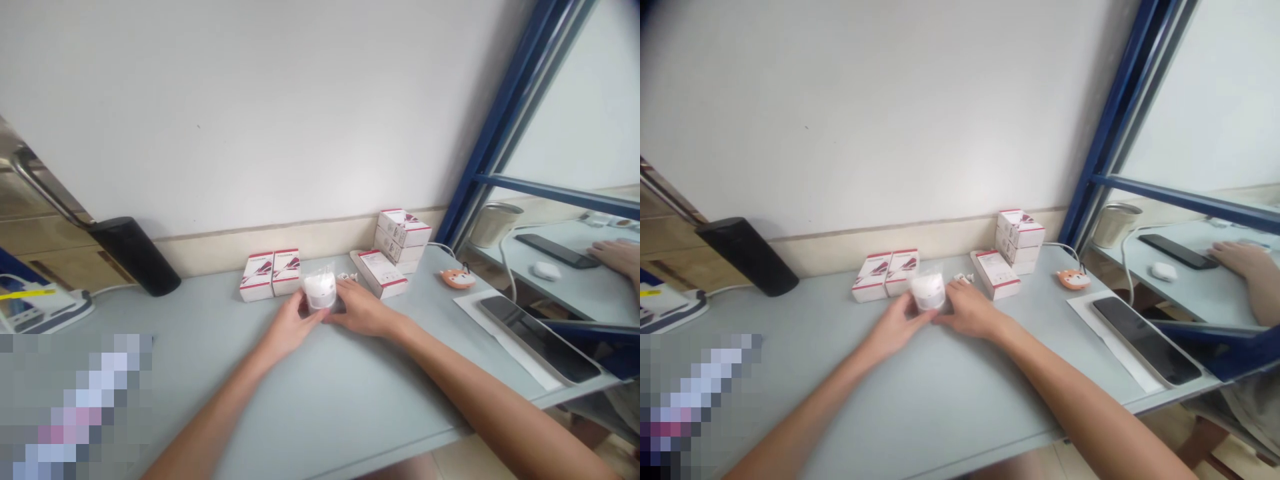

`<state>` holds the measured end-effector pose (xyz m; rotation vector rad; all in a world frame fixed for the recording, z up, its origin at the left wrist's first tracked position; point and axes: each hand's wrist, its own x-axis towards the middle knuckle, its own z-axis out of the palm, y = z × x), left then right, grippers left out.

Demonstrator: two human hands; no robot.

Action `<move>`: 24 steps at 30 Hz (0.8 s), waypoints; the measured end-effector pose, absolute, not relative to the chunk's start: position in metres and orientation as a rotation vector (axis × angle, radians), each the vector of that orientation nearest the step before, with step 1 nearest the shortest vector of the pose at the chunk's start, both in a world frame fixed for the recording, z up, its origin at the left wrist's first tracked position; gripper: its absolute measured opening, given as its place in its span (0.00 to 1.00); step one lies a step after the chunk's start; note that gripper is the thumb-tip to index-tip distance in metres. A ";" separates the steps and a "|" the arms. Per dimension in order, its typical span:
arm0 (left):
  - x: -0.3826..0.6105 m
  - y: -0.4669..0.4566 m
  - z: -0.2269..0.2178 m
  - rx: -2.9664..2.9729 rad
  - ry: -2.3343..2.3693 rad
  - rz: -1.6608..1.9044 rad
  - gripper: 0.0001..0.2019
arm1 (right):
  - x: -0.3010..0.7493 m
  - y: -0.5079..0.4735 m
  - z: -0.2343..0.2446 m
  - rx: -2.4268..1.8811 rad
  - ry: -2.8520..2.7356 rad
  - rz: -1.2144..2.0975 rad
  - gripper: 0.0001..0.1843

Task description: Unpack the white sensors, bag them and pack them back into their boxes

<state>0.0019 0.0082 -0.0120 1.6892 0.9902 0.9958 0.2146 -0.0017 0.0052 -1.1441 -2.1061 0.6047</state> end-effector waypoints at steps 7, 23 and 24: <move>0.004 0.006 0.008 1.210 0.949 1.140 0.27 | 0.215 -0.005 0.016 -1.148 -1.969 0.861 0.21; 0.003 0.002 0.028 0.626 0.676 1.243 0.13 | 0.202 -0.013 0.024 -1.070 -1.487 1.154 0.31; 0.003 0.002 0.026 0.654 0.678 1.243 0.14 | 0.199 -0.014 0.022 -1.065 -1.487 1.201 0.32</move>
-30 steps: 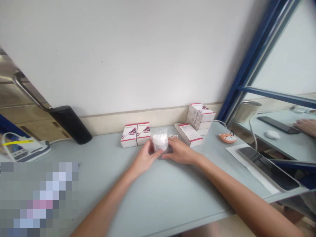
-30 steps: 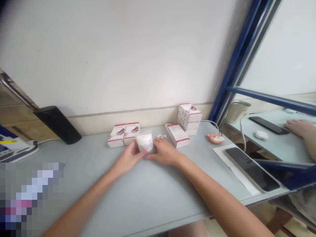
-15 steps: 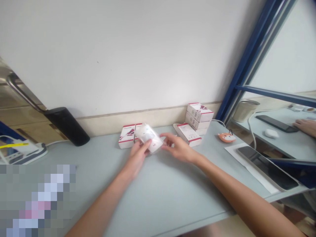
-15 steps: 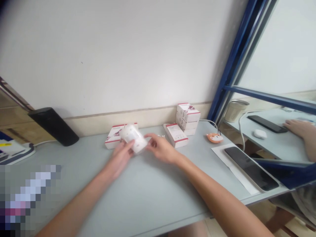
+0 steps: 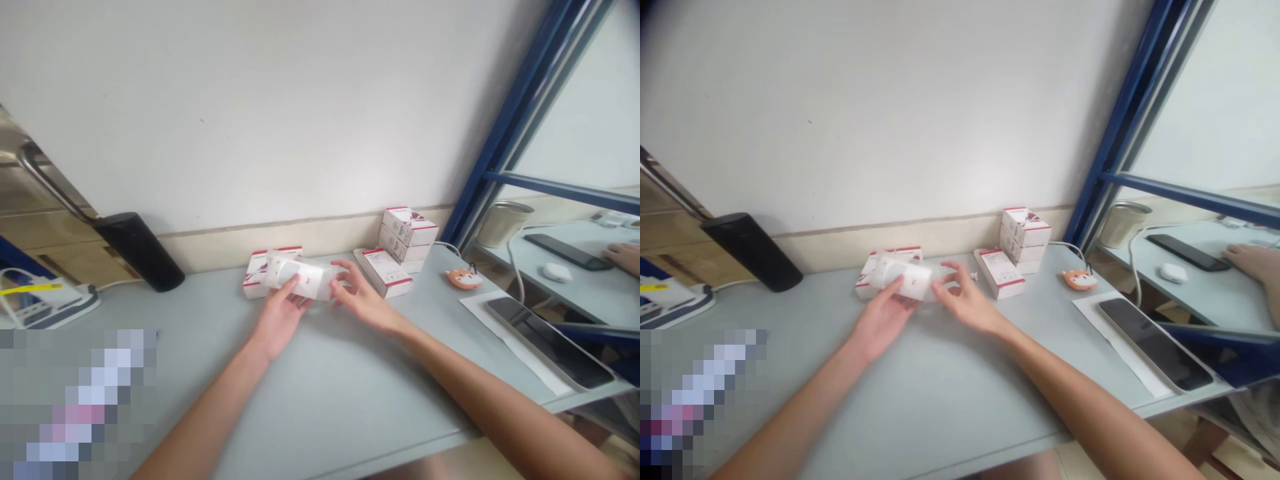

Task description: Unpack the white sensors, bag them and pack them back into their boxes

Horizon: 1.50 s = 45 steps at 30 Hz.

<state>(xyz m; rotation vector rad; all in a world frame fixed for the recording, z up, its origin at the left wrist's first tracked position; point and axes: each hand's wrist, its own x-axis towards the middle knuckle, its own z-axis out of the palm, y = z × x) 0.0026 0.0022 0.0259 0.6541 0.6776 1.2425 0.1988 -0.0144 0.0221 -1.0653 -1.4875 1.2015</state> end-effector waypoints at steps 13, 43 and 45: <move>0.008 -0.004 0.028 1.037 0.747 1.316 0.40 | 0.196 -0.010 0.018 -0.859 -1.092 1.306 0.22; -0.025 0.015 0.023 1.831 1.266 1.207 0.25 | 0.218 0.001 0.027 -0.942 -1.494 1.011 0.20; -0.023 0.013 0.025 1.711 1.294 1.101 0.29 | 0.217 0.001 0.027 -0.985 -1.531 0.952 0.17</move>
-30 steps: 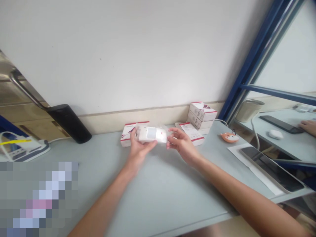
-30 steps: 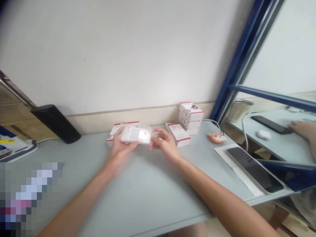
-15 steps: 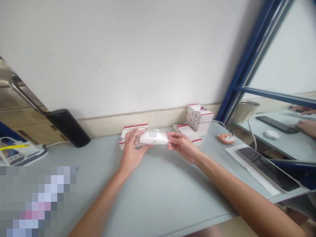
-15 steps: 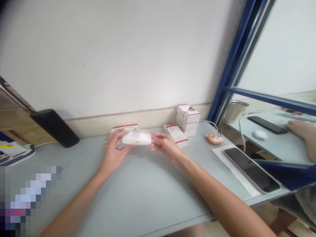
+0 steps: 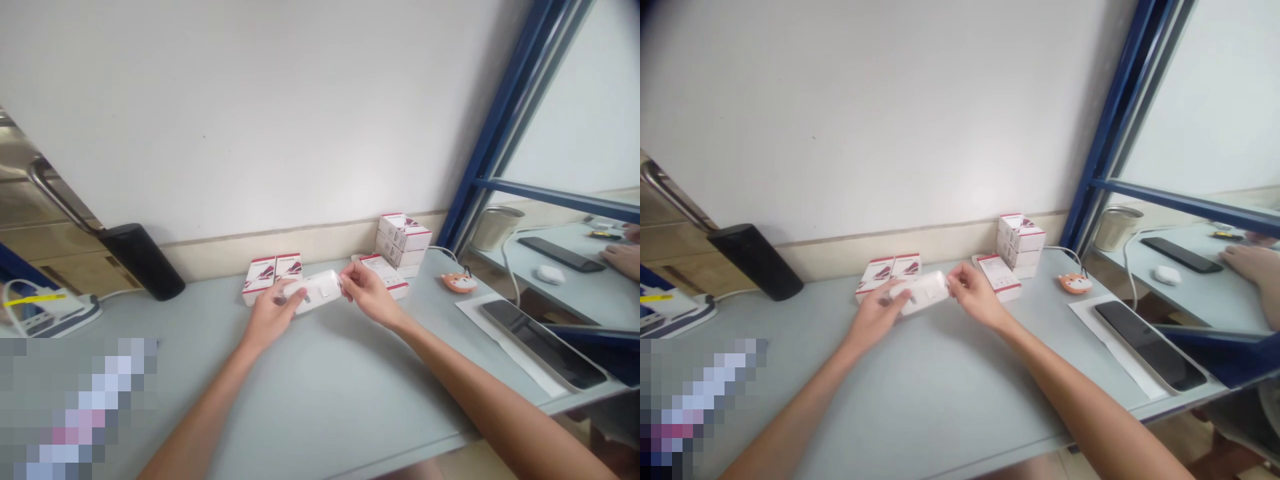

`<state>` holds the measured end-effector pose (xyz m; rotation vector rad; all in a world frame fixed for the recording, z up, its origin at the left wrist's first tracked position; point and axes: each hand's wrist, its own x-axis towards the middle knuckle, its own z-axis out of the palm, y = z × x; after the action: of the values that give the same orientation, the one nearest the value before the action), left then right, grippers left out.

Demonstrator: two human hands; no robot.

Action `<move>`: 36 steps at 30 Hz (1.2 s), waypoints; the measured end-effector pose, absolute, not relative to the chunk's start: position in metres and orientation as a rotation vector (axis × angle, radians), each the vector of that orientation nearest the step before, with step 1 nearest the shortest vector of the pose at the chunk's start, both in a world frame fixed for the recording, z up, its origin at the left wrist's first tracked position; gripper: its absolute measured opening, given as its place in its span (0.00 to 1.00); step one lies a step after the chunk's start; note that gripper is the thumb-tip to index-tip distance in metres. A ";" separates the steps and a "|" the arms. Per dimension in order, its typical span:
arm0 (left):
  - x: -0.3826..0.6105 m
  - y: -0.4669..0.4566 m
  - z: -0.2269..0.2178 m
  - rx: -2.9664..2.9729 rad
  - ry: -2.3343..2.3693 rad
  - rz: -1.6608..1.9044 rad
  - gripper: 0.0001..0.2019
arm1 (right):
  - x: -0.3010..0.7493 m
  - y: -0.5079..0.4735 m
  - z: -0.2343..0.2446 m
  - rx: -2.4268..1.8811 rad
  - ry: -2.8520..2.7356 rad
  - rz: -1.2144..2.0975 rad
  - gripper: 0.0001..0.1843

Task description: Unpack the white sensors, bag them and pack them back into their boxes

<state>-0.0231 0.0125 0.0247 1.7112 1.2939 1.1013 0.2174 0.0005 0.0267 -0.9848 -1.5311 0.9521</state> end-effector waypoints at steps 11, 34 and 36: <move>-0.026 0.004 0.041 1.186 0.874 0.891 0.24 | 0.220 0.004 0.019 -1.120 -1.551 1.078 0.16; -0.021 0.014 0.028 1.016 0.792 1.062 0.32 | 0.202 -0.004 0.003 -1.015 -1.440 0.837 0.15; -0.022 0.014 0.027 0.991 0.869 0.941 0.36 | 0.200 -0.006 0.001 -1.003 -1.456 0.724 0.13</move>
<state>-0.0217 0.0144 0.0272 0.9906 0.8692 0.9412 0.1998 -0.0065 0.0006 -1.0026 -1.4562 0.7241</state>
